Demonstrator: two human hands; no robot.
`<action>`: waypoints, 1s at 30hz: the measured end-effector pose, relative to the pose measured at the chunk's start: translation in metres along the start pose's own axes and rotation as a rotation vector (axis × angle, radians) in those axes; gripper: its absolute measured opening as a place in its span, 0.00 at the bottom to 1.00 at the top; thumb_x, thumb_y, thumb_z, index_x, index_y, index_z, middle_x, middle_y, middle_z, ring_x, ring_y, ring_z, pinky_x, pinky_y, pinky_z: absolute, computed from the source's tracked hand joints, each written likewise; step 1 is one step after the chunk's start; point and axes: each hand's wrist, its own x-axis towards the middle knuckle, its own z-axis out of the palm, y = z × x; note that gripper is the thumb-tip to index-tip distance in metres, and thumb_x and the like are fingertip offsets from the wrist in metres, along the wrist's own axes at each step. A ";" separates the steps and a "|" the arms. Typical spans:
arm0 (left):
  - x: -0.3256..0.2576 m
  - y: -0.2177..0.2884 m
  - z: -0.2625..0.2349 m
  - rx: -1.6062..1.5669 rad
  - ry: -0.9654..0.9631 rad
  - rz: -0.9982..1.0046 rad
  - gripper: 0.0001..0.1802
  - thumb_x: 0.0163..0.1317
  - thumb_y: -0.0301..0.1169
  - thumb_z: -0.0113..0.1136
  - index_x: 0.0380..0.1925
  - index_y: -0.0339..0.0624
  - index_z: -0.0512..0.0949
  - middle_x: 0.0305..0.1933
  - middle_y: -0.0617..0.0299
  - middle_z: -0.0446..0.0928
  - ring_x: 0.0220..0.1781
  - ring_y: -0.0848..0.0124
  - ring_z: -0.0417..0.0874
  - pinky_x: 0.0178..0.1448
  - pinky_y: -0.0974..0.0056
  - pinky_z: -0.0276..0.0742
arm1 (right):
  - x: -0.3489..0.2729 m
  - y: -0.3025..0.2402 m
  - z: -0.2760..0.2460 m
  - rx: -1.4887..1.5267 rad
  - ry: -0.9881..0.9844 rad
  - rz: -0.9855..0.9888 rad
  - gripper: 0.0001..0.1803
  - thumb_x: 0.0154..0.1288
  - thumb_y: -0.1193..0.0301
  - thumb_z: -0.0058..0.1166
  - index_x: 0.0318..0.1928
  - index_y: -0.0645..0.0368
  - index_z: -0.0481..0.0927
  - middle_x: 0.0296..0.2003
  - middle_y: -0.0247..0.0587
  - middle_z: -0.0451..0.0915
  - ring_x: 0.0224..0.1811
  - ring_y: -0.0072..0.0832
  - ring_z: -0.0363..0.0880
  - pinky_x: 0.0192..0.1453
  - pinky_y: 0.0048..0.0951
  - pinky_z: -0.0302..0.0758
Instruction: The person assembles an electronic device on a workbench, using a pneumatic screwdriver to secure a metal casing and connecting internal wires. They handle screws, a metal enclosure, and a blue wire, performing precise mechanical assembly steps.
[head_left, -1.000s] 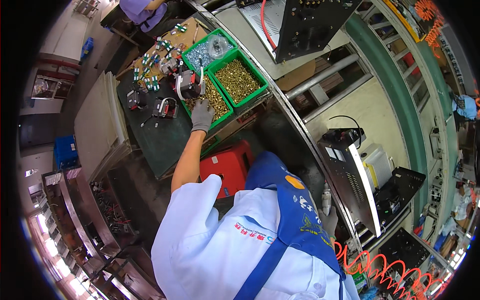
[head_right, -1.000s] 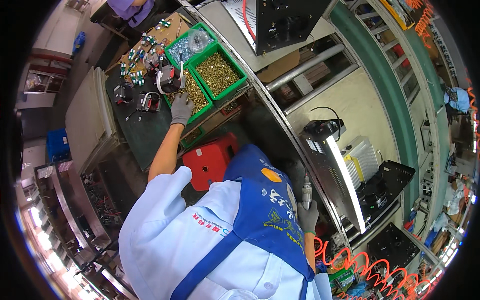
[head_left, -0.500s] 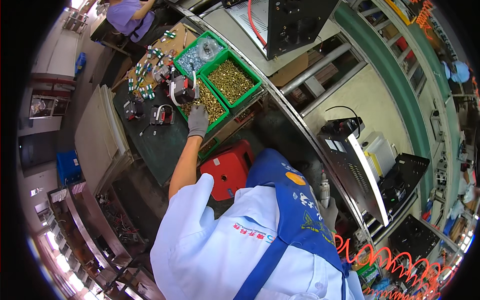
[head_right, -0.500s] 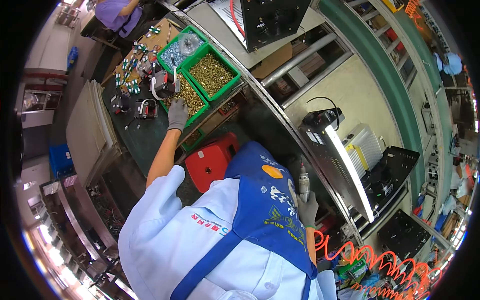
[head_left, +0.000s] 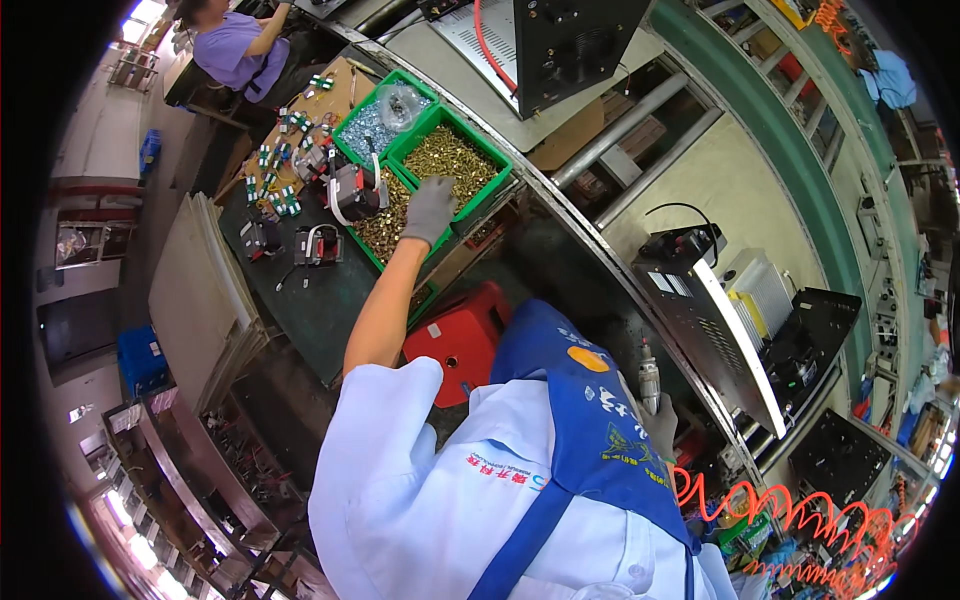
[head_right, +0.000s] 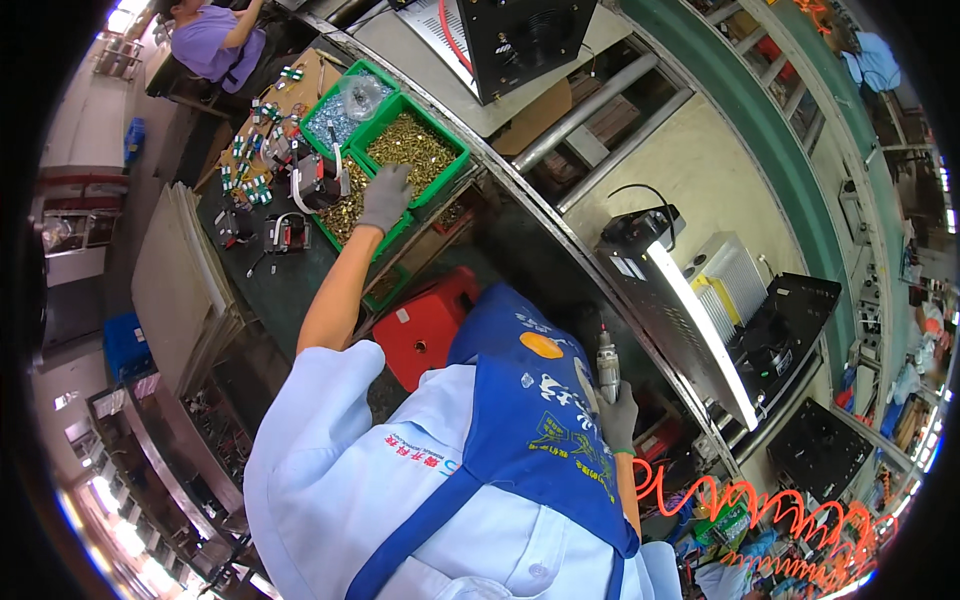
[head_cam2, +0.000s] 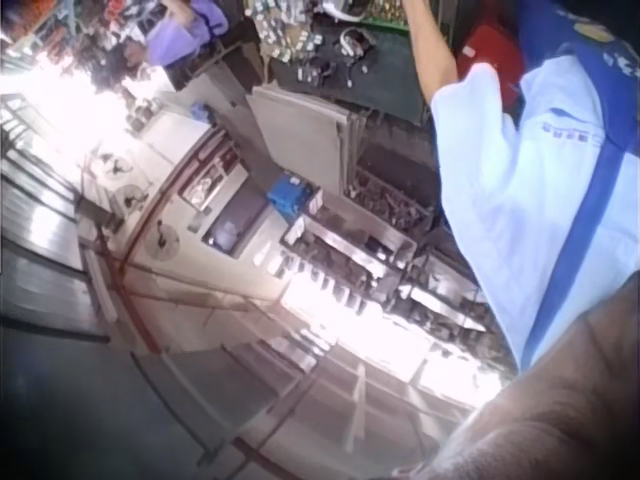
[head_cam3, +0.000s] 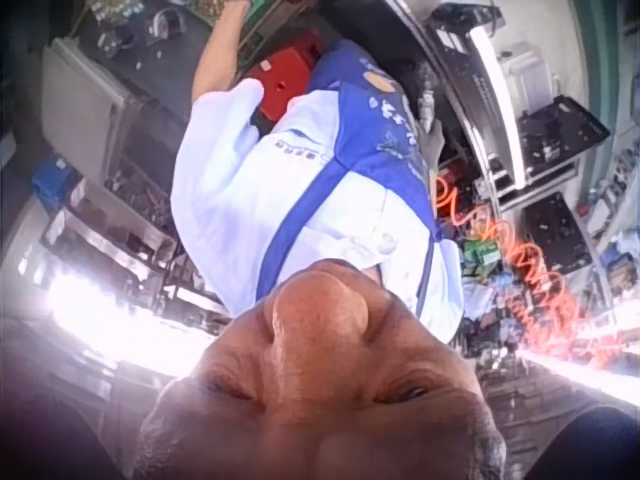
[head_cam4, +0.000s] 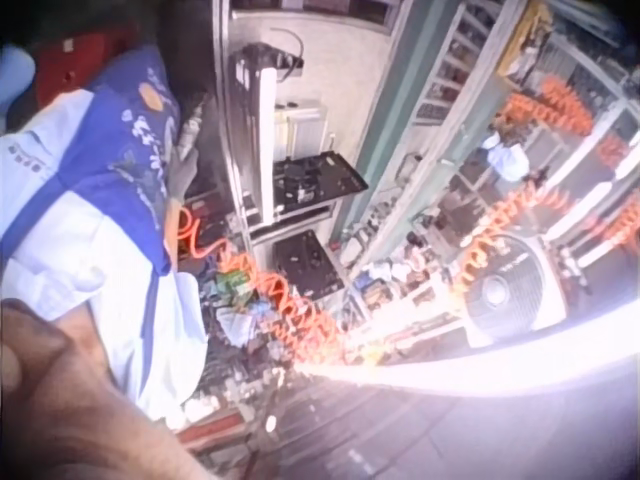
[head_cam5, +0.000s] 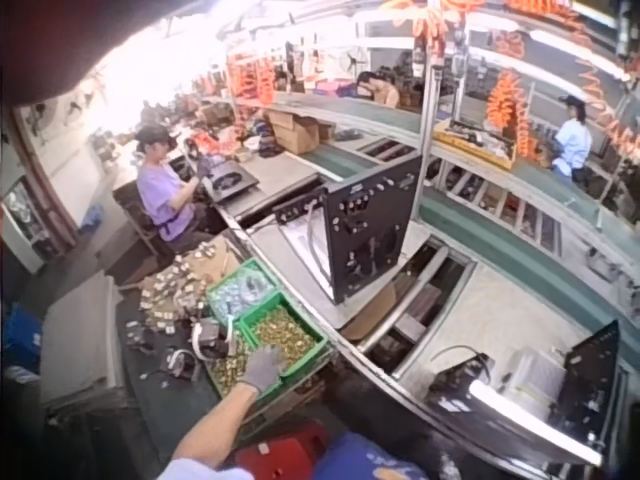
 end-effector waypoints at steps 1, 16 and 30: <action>0.015 0.004 0.003 0.013 -0.125 0.028 0.25 0.61 0.32 0.65 0.60 0.50 0.77 0.55 0.45 0.78 0.57 0.46 0.80 0.60 0.48 0.78 | 0.000 -0.001 -0.001 -0.008 -0.004 0.012 0.21 0.62 0.66 0.68 0.52 0.62 0.78 0.37 0.60 0.85 0.41 0.52 0.87 0.45 0.43 0.80; 0.073 -0.013 0.068 -0.048 -0.250 0.014 0.21 0.57 0.29 0.65 0.53 0.47 0.80 0.50 0.41 0.78 0.51 0.42 0.83 0.56 0.44 0.80 | -0.038 0.000 0.004 0.081 0.151 0.178 0.20 0.62 0.67 0.68 0.51 0.62 0.78 0.37 0.55 0.85 0.41 0.43 0.87 0.46 0.40 0.79; 0.060 -0.036 0.069 -2.193 0.036 -0.608 0.07 0.67 0.19 0.48 0.40 0.37 0.75 0.39 0.55 0.80 0.40 0.65 0.83 0.39 0.66 0.81 | -0.048 0.044 0.001 0.132 0.152 0.178 0.21 0.60 0.69 0.68 0.51 0.62 0.77 0.38 0.57 0.85 0.43 0.48 0.87 0.47 0.41 0.79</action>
